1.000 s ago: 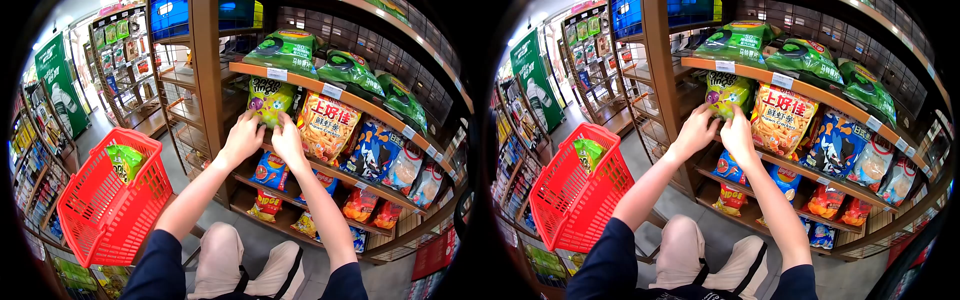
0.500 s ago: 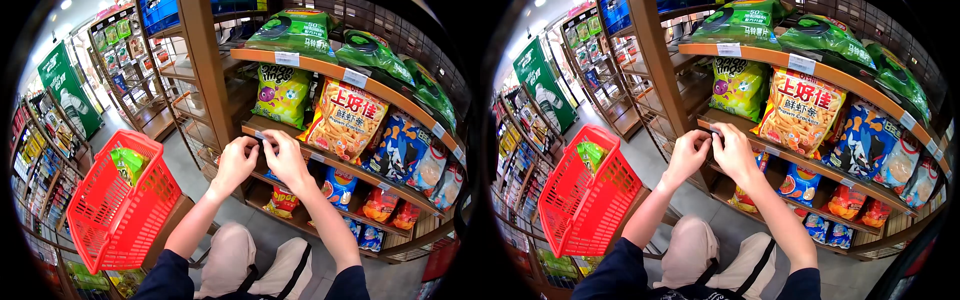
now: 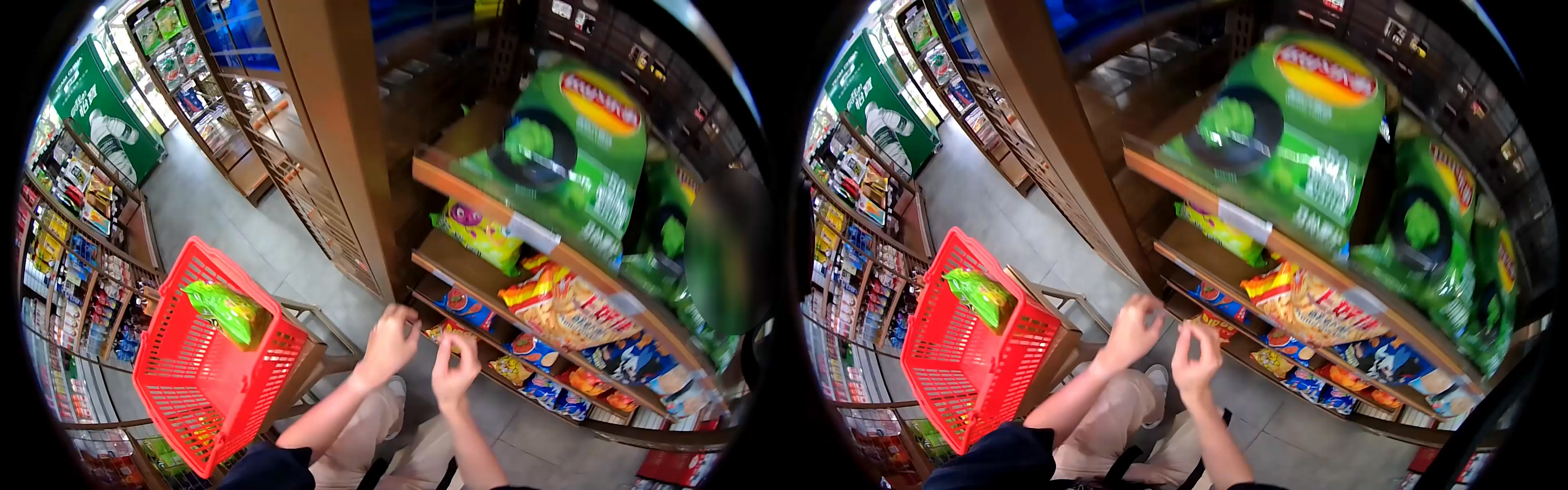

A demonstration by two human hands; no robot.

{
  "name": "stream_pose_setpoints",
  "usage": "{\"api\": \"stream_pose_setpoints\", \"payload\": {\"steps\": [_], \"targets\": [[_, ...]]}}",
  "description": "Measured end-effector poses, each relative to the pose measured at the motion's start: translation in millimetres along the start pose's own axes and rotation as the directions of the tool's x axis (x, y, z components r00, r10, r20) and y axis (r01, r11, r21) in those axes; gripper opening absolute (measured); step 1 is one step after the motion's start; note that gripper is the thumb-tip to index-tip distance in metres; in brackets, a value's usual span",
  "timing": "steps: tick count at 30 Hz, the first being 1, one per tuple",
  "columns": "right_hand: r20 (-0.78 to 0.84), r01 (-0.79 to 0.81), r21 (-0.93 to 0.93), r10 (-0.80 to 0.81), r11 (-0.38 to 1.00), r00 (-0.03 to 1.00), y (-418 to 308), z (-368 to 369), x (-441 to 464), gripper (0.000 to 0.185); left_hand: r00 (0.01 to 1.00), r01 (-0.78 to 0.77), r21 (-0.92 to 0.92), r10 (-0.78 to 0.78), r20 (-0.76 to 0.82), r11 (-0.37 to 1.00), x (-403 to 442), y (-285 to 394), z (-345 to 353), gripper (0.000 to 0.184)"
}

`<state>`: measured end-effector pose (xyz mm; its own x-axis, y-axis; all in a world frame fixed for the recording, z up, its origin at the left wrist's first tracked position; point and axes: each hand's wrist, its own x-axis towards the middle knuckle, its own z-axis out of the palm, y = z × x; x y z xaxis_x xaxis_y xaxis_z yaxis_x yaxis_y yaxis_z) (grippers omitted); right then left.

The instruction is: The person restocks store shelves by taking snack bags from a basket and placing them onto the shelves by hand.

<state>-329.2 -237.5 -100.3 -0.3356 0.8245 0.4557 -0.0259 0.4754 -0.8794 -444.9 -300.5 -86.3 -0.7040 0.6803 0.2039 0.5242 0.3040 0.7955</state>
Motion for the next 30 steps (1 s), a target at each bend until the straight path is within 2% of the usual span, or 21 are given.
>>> {"api": "stream_pose_setpoints", "payload": {"steps": [3,4,6,8,10,13,16,19,22,25,29,30], "targets": [[0.053,-0.169,-0.085,0.174,0.982,0.983,-32,-22,-36,0.004,0.973,0.181,-0.007,-0.178,0.146,0.983,-35,40,-38,0.018],[0.06,-0.168,-0.094,0.174,0.981,0.983,-45,-31,-41,0.004,0.955,0.239,-0.038,-0.228,0.191,0.97,-44,56,-52,0.017],[0.073,-0.253,-0.097,0.26,0.963,0.963,-79,-46,-44,0.007,0.944,0.252,-0.044,-0.235,0.231,0.967,-62,86,-80,0.02],[0.088,-0.216,-0.119,0.227,0.969,0.97,-115,-64,-32,0.007,0.932,0.26,-0.051,-0.237,0.274,0.964,-72,115,-108,0.023],[0.106,-0.159,-0.141,0.175,0.977,0.979,-161,-84,-10,0.006,0.876,0.291,0.024,-0.277,0.395,0.956,-78,146,-139,0.025],[0.076,-0.116,-0.159,0.13,0.98,0.989,-223,-107,19,0.002,0.9,0.208,0.059,-0.215,0.38,0.976,-77,198,-184,0.025],[0.059,-0.103,-0.182,0.116,0.978,0.991,-299,-124,41,0.002,0.883,0.234,0.034,-0.227,0.412,0.972,-66,259,-226,0.024],[-0.013,-0.121,-0.093,0.121,0.988,0.993,-383,-138,59,0.005,0.933,0.098,0.006,-0.093,0.347,0.995,-64,320,-256,0.022],[-0.042,-0.019,-0.034,0.018,0.999,0.999,-455,-156,79,0.006,0.936,0.035,-0.055,-0.013,0.351,0.998,-64,392,-289,0.028],[-0.07,0.057,-0.024,-0.059,0.998,0.996,-502,-183,86,0.006,0.933,0.004,-0.117,0.038,0.358,0.993,-79,444,-308,0.035],[-0.143,0.055,-0.012,-0.056,0.998,0.988,-536,-212,81,0.005,0.939,-0.059,-0.179,0.115,0.323,0.982,-115,480,-330,0.037],[-0.16,0.004,0.044,0.003,0.999,0.987,-538,-216,75,0.005,0.943,-0.044,-0.177,0.099,0.316,0.983,-125,484,-335,0.034]]}}
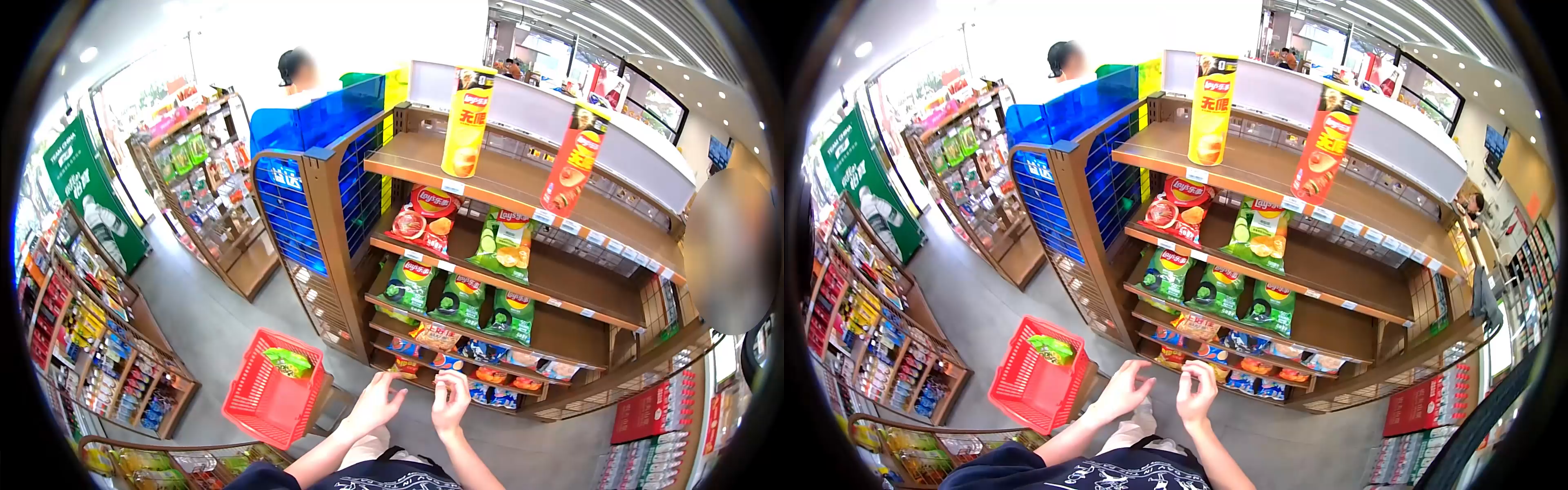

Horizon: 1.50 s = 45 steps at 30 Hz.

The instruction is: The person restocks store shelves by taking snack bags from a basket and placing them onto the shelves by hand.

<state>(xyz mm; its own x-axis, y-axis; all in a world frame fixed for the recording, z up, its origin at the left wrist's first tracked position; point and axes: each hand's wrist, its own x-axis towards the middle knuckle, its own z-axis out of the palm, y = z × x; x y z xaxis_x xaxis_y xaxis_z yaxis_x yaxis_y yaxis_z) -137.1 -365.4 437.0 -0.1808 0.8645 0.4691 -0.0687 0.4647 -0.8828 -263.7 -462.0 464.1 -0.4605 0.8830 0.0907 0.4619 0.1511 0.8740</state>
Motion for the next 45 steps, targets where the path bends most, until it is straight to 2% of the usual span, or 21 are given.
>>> {"api": "stream_pose_setpoints", "payload": {"steps": [3,4,5,7,8,11,13,17,19,23,29,31,33,35,37,39,40,41,43,44,45], "targets": [[0.023,-0.104,0.12,0.102,0.987,0.994,-4,-7,-19,0.005,1.0,0.008,0.012,-0.007,-0.026,1.0,-31,8,-12,0.026],[0.09,-0.139,0.127,0.128,0.982,0.988,-7,-5,-25,0.006,1.0,0.001,0.014,-0.001,-0.029,1.0,-39,9,-18,0.022],[0.165,-0.183,0.127,0.161,0.975,0.973,-9,-4,-34,0.006,0.993,0.0,-0.016,-0.002,-0.116,1.0,-49,9,-21,0.015],[0.257,-0.207,0.099,0.176,0.973,0.95,-14,1,-51,0.008,0.979,0.023,0.035,-0.015,-0.201,0.999,-65,12,-35,0.015],[0.321,-0.24,0.091,0.2,0.966,0.926,-23,2,-54,0.008,0.968,0.005,0.058,0.01,-0.25,0.998,-69,8,-39,0.015],[0.494,-0.297,0.016,0.251,0.955,0.833,-40,5,-65,0.015,0.948,0.103,-0.007,-0.1,-0.304,0.995,-80,-4,-59,0.016],[0.631,-0.324,-0.054,0.284,0.945,0.722,-39,7,-68,0.019,0.921,0.138,-0.019,-0.136,-0.365,0.99,-82,-6,-71,0.016],[0.74,-0.318,-0.128,0.304,0.939,0.6,-36,26,-65,0.027,0.892,0.133,-0.039,-0.137,-0.431,0.99,-77,-21,-97,0.015],[0.757,-0.312,-0.145,0.309,0.939,0.577,-33,45,-61,0.027,0.855,0.134,-0.009,-0.12,-0.505,0.991,-69,-38,-122,0.015],[0.788,-0.317,-0.207,0.35,0.926,0.506,-32,91,-54,0.024,0.729,0.135,-0.089,-0.16,-0.666,0.987,-58,-96,-187,0.015],[0.784,-0.331,-0.286,0.418,0.899,0.458,-33,154,-65,0.024,0.687,0.334,-0.08,-0.301,-0.661,0.939,-68,-198,-243,0.018],[0.769,-0.329,-0.34,0.462,0.881,0.442,-32,169,-67,0.023,0.705,0.447,-0.095,-0.415,-0.575,0.89,-70,-243,-240,0.02],[0.744,-0.32,-0.374,0.488,0.87,0.456,-25,184,-67,0.023,0.739,0.458,-0.017,-0.392,-0.549,0.889,-71,-298,-227,0.024],[0.711,-0.32,-0.385,0.499,0.866,0.495,-21,199,-63,0.023,0.714,0.568,0.01,-0.486,-0.504,0.823,-61,-313,-221,0.029],[0.67,-0.331,-0.409,0.526,0.85,0.524,-18,214,-60,0.023,0.737,0.569,0.037,-0.489,-0.467,0.821,-52,-350,-218,0.034],[0.636,-0.342,-0.441,0.558,0.83,0.533,-12,227,-60,0.023,0.717,0.561,-0.034,-0.506,-0.479,0.827,-31,-374,-217,0.036],[0.617,-0.356,-0.454,0.576,0.817,0.536,-10,233,-60,0.023,0.762,0.534,0.105,-0.424,-0.49,0.839,-23,-382,-217,0.04],[0.594,-0.37,-0.466,0.594,0.804,0.542,-8,238,-61,0.022,0.773,0.53,0.104,-0.429,-0.468,0.842,-12,-391,-217,0.04],[0.552,-0.391,-0.497,0.63,0.775,0.546,-3,245,-64,0.022,0.856,0.434,0.321,-0.274,-0.439,0.842,7,-407,-212,0.05],[0.549,-0.399,-0.486,0.627,0.778,0.553,-1,248,-68,0.022,0.899,0.397,0.356,-0.28,-0.338,0.846,14,-416,-213,0.059],[0.545,-0.408,-0.474,0.624,0.781,0.56,1,249,-71,0.022,0.906,0.387,0.353,-0.282,-0.315,0.852,21,-421,-211,0.059]]}}
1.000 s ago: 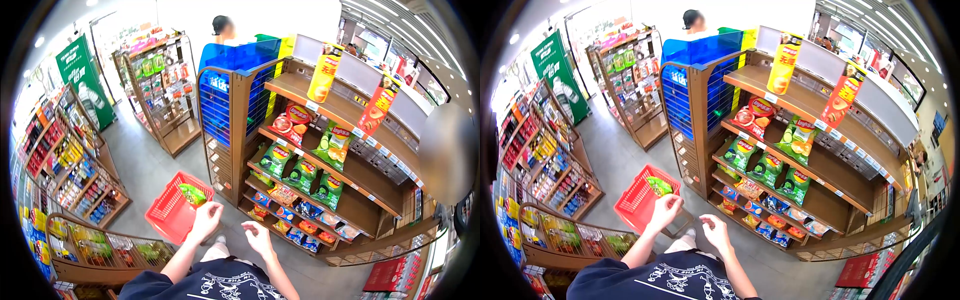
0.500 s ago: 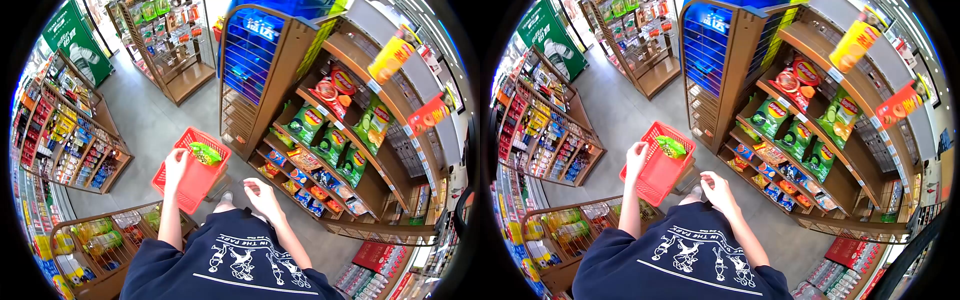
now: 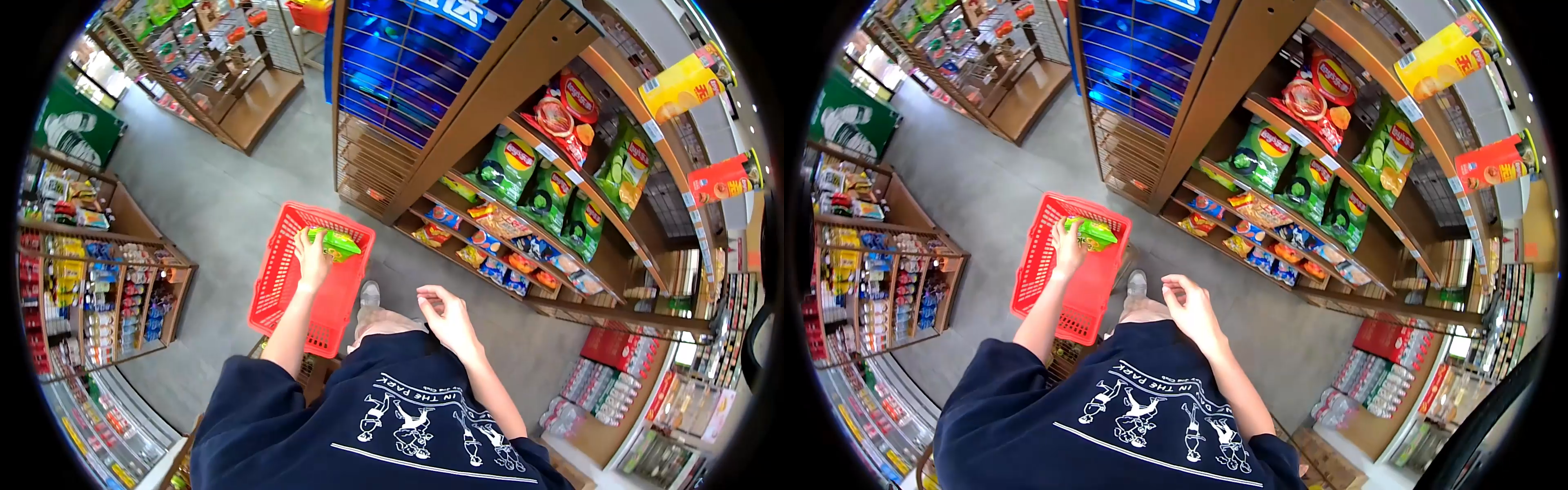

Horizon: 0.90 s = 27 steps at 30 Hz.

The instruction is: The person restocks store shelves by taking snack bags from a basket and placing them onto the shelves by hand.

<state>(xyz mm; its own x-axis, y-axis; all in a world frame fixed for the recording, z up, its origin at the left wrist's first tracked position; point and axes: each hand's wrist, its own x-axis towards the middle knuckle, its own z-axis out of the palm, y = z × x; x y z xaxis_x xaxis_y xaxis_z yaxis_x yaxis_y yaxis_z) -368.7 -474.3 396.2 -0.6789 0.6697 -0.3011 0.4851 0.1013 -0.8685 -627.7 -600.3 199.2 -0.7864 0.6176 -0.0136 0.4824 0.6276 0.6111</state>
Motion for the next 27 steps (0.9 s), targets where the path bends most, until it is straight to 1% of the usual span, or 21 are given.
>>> {"api": "stream_pose_setpoints", "payload": {"steps": [1,2,3,4,6,8,10,12,14,15,17,18,20,21,22,23,24,25,26,27], "targets": [[-0.008,-0.011,0.006,0.011,1.0,1.0,3,2,0,0.021,0.997,-0.054,0.156,0.044,0.063,0.986,6,1,5,0.063],[-0.025,-0.024,0.009,0.024,1.0,0.999,3,4,0,0.021,0.989,-0.12,0.308,0.085,0.125,0.944,13,1,8,0.067],[-0.019,-0.044,0.019,0.044,0.999,0.999,1,3,1,0.021,0.975,-0.126,0.365,0.047,0.218,0.922,18,-3,17,0.07],[-0.014,-0.063,0.03,0.063,0.998,0.998,-3,3,-1,0.021,0.97,-0.144,0.36,0.06,0.234,0.922,17,-9,23,0.07],[-0.038,-0.057,0.034,0.058,0.998,0.998,-7,2,1,0.021,0.96,-0.216,0.489,0.092,0.266,0.845,19,-19,35,0.072],[-0.039,-0.045,0.034,0.046,0.998,0.998,-10,1,2,0.021,0.958,-0.228,0.509,0.098,0.269,0.83,18,-29,44,0.072],[-0.051,-0.039,0.026,0.041,0.999,0.998,-12,0,4,0.021,0.942,-0.201,0.481,0.033,0.335,0.853,14,-29,43,0.073],[-0.048,-0.034,0.027,0.035,0.999,0.998,-9,2,1,0.021,0.938,-0.218,0.489,0.043,0.345,0.844,4,-36,44,0.071],[-0.038,-0.043,0.031,0.044,0.999,0.998,-4,2,-1,0.021,0.936,-0.23,0.5,0.048,0.349,0.835,-4,-42,47,0.062],[-0.033,-0.048,0.034,0.049,0.998,0.998,-1,3,-3,0.021,0.935,-0.227,0.501,0.043,0.352,0.835,-7,-47,48,0.062],[-0.023,-0.063,0.033,0.064,0.997,0.998,2,6,-8,0.021,0.945,-0.269,0.534,0.113,0.306,0.802,-13,-56,51,0.048],[-0.007,-0.067,0.025,0.067,0.997,0.998,3,6,-10,0.022,0.949,-0.253,0.537,0.1,0.298,0.805,-17,-54,45,0.048],[0.026,-0.064,0.008,0.063,0.998,0.998,7,5,-14,0.022,0.959,-0.198,0.433,0.084,0.269,0.879,-26,-50,31,0.04],[0.044,-0.062,-0.001,0.062,0.998,0.997,8,6,-16,0.022,0.973,-0.215,0.399,0.163,0.161,0.892,-32,-51,26,0.031],[0.059,-0.055,-0.001,0.055,0.998,0.997,10,7,-18,0.022,0.977,-0.2,0.406,0.15,0.152,0.892,-37,-52,21,0.031],[0.084,-0.044,0.006,0.043,0.999,0.996,11,7,-19,0.022,0.982,-0.183,0.328,0.161,0.095,0.927,-40,-52,15,0.026],[0.113,-0.03,0.003,0.029,1.0,0.993,14,4,-21,0.023,0.987,-0.163,0.242,0.16,0.031,0.957,-46,-48,10,0.021],[0.134,-0.021,-0.006,0.021,1.0,0.991,15,4,-25,0.023,0.977,-0.177,0.201,0.196,-0.08,0.963,-52,-45,4,0.011],[0.163,-0.023,-0.021,0.026,1.0,0.986,16,5,-31,0.023,0.98,-0.155,0.202,0.177,-0.095,0.967,-60,-42,-2,0.011],[0.201,-0.013,-0.038,0.021,0.999,0.979,18,4,-33,0.024,0.975,-0.125,0.132,0.147,-0.166,0.983,-68,-38,-8,0.009]]}}
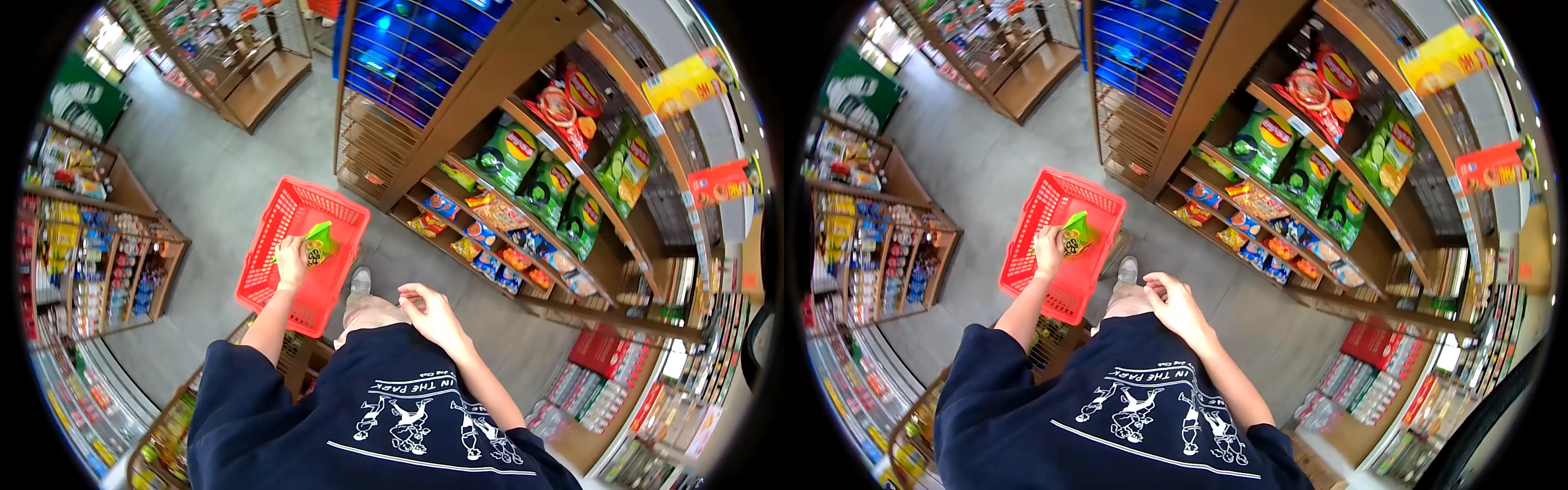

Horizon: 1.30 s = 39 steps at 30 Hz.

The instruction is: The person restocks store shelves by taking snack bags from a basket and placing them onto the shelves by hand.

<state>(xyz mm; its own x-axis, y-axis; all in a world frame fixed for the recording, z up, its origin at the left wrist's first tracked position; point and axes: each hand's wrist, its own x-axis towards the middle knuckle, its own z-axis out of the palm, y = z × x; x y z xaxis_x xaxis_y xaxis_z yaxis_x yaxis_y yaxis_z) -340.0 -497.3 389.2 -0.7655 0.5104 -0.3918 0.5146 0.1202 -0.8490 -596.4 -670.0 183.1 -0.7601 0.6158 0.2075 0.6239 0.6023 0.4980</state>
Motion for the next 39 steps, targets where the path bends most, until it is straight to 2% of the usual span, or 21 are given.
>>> {"api": "stream_pose_setpoints", "payload": {"steps": [3,5,6,7,9,10,11,13,14,18,19,21,22,28,29,32,34,35,37,38,39], "targets": [[0.06,0.012,-0.03,-0.011,0.999,0.998,9,-1,-12,0.024,0.987,0.034,-0.064,-0.044,-0.155,0.997,-11,29,-40,0.004],[0.108,0.037,-0.018,-0.035,0.999,0.994,15,-6,-20,0.026,0.968,-0.039,-0.162,-0.003,-0.252,0.986,-19,52,-68,0.003],[0.121,0.044,0.003,-0.044,0.999,0.992,17,-7,-24,0.027,0.949,-0.113,-0.134,0.067,-0.307,0.985,-19,64,-85,0.004],[0.137,0.061,0.015,-0.063,0.998,0.989,18,-9,-29,0.027,0.946,-0.108,-0.11,0.068,-0.318,0.988,-22,79,-102,0.004],[0.048,0.097,-0.024,-0.096,0.995,0.994,21,-12,-41,0.036,0.903,-0.188,-0.102,0.131,-0.408,0.977,-28,113,-135,0.008],[0.012,0.165,-0.016,-0.165,0.986,0.986,26,-15,-46,0.049,0.889,-0.227,-0.093,0.168,-0.425,0.969,-28,134,-152,0.012],[0.005,0.182,0.031,-0.183,0.983,0.983,30,-18,-48,0.064,0.886,-0.229,-0.07,0.178,-0.428,0.971,-29,155,-165,0.012],[-0.035,0.297,-0.037,-0.298,0.954,0.954,23,-32,-59,0.079,0.93,-0.244,-0.165,0.182,-0.32,0.956,-33,197,-183,0.015],[-0.047,0.332,-0.028,-0.333,0.943,0.942,16,-40,-65,0.094,0.936,-0.268,-0.175,0.213,-0.28,0.947,-37,218,-189,0.016],[0.006,0.413,-0.018,-0.413,0.911,0.911,11,-67,-87,0.104,0.954,-0.296,-0.297,0.264,-0.143,0.908,-57,295,-187,0.017],[-0.021,0.409,-0.007,-0.409,0.912,0.912,13,-77,-93,0.104,0.956,-0.293,-0.351,0.26,-0.139,0.889,-62,310,-183,0.016],[0.154,0.252,0.17,-0.279,0.953,0.948,15,-98,-107,0.098,0.946,-0.324,-0.344,0.294,-0.138,0.881,-68,330,-172,0.014],[0.071,0.317,0.164,-0.332,0.934,0.941,21,-105,-113,0.089,0.944,-0.329,-0.344,0.295,-0.151,0.879,-70,342,-169,0.013],[-0.141,0.266,0.168,-0.244,0.949,0.959,56,-145,-144,0.07,0.932,-0.361,-0.492,0.311,-0.183,0.792,-73,394,-149,0.008],[-0.176,0.273,0.17,-0.244,0.947,0.954,66,-148,-147,0.07,0.967,-0.252,-0.588,0.215,-0.135,0.768,-73,403,-147,0.011],[-0.381,0.329,0.362,-0.184,0.872,0.906,88,-162,-152,0.063,0.936,-0.347,-0.582,0.307,-0.17,0.736,-62,414,-139,0.024],[-0.437,0.354,0.426,-0.153,0.833,0.886,100,-172,-152,0.06,0.982,-0.114,-0.656,0.185,0.04,0.746,-63,429,-137,0.035],[-0.465,0.365,0.486,-0.118,0.794,0.877,105,-178,-151,0.057,0.981,-0.07,-0.649,0.169,0.091,0.757,-60,420,-121,0.058],[-0.503,0.401,0.532,-0.102,0.746,0.858,104,-189,-158,0.053,0.957,-0.091,-0.657,0.248,0.15,0.749,-67,428,-109,0.066],[-0.501,0.416,0.579,-0.096,0.701,0.86,106,-193,-159,0.051,0.922,-0.031,-0.677,0.283,0.265,0.735,-69,425,-100,0.075],[-0.492,0.422,0.626,-0.088,0.656,0.866,108,-197,-161,0.049,0.869,0.084,-0.756,0.323,0.374,0.649,-75,428,-96,0.078]]}}
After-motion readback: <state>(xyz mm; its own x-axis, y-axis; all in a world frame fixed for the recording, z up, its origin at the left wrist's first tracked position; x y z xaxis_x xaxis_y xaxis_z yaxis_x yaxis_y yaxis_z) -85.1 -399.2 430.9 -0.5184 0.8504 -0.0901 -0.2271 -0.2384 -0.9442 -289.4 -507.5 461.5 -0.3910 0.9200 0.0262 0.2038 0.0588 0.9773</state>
